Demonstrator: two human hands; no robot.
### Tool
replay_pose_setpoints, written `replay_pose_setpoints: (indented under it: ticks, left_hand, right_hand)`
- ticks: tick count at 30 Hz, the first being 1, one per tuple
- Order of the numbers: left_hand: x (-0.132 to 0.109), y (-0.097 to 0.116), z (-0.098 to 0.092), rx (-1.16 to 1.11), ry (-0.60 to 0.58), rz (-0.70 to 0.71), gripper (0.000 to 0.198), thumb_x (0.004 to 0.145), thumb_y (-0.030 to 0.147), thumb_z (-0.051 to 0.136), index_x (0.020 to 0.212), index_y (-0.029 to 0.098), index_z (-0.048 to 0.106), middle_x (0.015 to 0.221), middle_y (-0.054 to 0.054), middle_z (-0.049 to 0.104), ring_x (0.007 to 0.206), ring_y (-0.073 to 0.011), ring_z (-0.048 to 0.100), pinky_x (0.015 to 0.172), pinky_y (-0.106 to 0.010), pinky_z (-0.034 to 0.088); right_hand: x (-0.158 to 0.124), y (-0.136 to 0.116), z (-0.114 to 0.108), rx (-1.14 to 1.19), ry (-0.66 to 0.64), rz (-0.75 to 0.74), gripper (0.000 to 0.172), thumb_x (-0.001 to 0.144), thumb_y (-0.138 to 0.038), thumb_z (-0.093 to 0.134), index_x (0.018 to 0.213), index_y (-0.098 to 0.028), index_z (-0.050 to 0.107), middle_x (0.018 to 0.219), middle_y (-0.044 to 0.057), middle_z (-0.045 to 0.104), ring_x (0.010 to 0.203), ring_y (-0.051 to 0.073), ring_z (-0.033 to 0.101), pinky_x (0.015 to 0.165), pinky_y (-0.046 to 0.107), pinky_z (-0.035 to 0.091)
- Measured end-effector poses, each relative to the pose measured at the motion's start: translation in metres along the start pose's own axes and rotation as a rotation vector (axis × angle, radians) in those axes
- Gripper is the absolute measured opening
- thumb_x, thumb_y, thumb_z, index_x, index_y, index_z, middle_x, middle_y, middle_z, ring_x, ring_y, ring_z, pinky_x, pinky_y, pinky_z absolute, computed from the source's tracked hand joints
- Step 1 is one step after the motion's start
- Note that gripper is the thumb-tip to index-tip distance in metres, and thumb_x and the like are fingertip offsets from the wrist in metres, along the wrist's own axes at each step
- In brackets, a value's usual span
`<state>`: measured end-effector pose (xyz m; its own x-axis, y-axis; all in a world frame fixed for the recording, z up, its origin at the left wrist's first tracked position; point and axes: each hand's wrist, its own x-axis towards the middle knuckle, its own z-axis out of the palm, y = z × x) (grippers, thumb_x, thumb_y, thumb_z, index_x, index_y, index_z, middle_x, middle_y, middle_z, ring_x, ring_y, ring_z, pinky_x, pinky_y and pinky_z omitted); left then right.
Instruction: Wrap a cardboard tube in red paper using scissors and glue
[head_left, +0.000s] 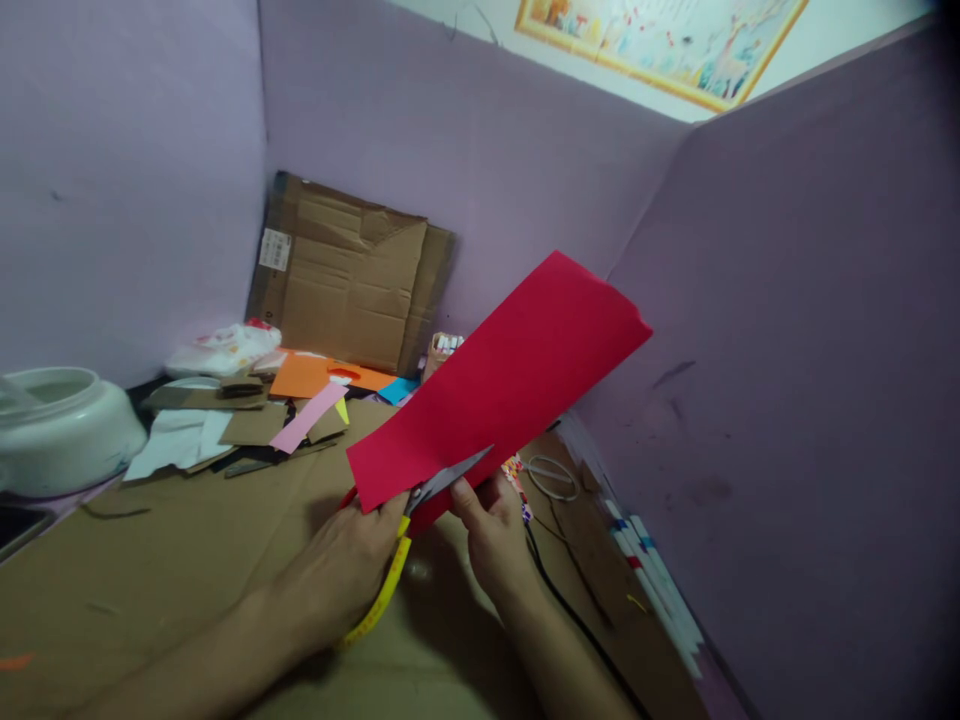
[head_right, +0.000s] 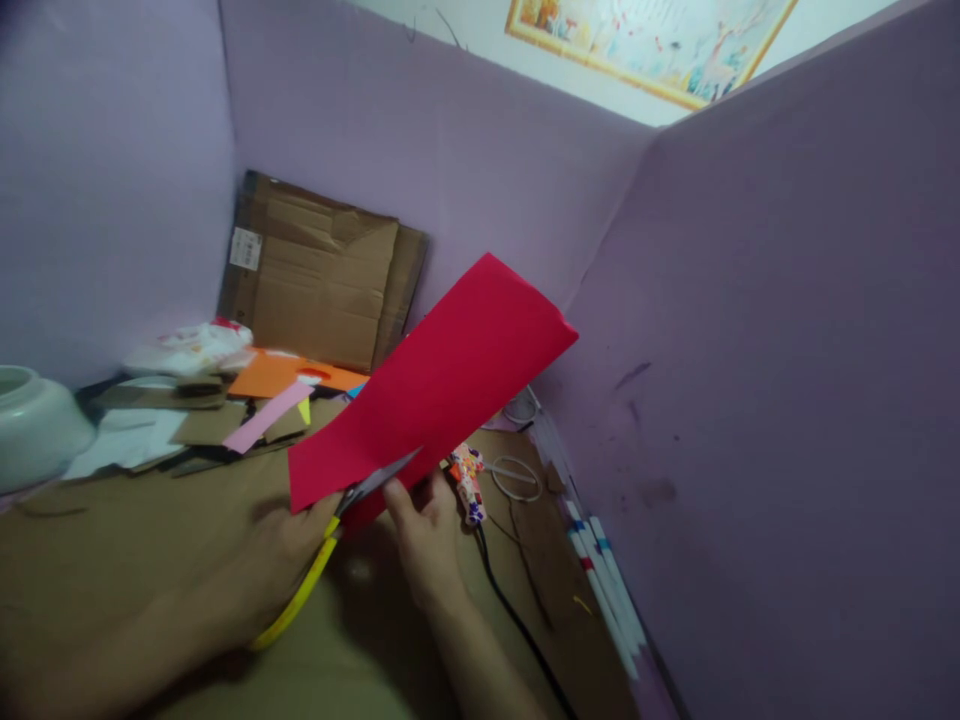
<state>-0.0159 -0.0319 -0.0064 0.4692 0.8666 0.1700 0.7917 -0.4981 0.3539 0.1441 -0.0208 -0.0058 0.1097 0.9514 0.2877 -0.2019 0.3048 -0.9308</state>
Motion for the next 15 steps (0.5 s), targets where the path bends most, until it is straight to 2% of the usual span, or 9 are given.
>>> replay_pose_setpoints:
  ticks: [2, 5, 11, 15]
  left_hand:
    - [-0.0002, 0.0007, -0.0012, 0.001, -0.02, 0.009, 0.037, 0.083, 0.005, 0.031, 0.113, 0.016, 0.049, 0.083, -0.01, 0.065, 0.062, -0.0197, 0.061, 0.056, -0.029, 0.044]
    - [-0.0011, 0.0003, -0.0006, -0.006, 0.048, 0.055, 0.038, 0.083, 0.005, 0.031, 0.114, 0.016, 0.049, 0.084, -0.009, 0.066, 0.062, -0.0183, 0.061, 0.057, -0.027, 0.045]
    - [-0.0031, -0.0016, 0.0015, -0.044, 0.074, 0.088, 0.045, 0.081, 0.004, 0.03, 0.121, 0.019, 0.046, 0.092, -0.01, 0.067, 0.073, -0.0217, 0.065, 0.063, -0.031, 0.049]
    - [-0.0044, -0.0045, 0.0041, -0.043, 0.069, 0.082, 0.04, 0.084, 0.008, 0.031, 0.119, 0.02, 0.046, 0.09, -0.01, 0.067, 0.076, -0.0254, 0.066, 0.067, -0.036, 0.05]
  right_hand:
    - [-0.0001, -0.0003, 0.0002, 0.009, 0.008, 0.0, 0.02, 0.075, -0.034, 0.068, 0.089, -0.02, 0.065, 0.088, 0.004, 0.068, 0.091, 0.022, 0.063, 0.085, 0.039, 0.05]
    - [-0.0004, -0.0004, -0.0003, 0.02, 0.01, -0.003, 0.021, 0.075, -0.035, 0.068, 0.09, -0.02, 0.066, 0.091, 0.004, 0.068, 0.092, 0.023, 0.063, 0.086, 0.04, 0.049]
    - [-0.0016, -0.0002, -0.0005, 0.054, -0.008, 0.008, 0.027, 0.075, -0.036, 0.068, 0.097, -0.02, 0.065, 0.098, 0.007, 0.069, 0.097, 0.025, 0.063, 0.084, 0.039, 0.051]
    - [-0.001, 0.0006, 0.0004, 0.099, 0.006, 0.029, 0.031, 0.073, -0.035, 0.07, 0.1, -0.02, 0.065, 0.104, 0.007, 0.069, 0.1, 0.026, 0.062, 0.083, 0.039, 0.052]
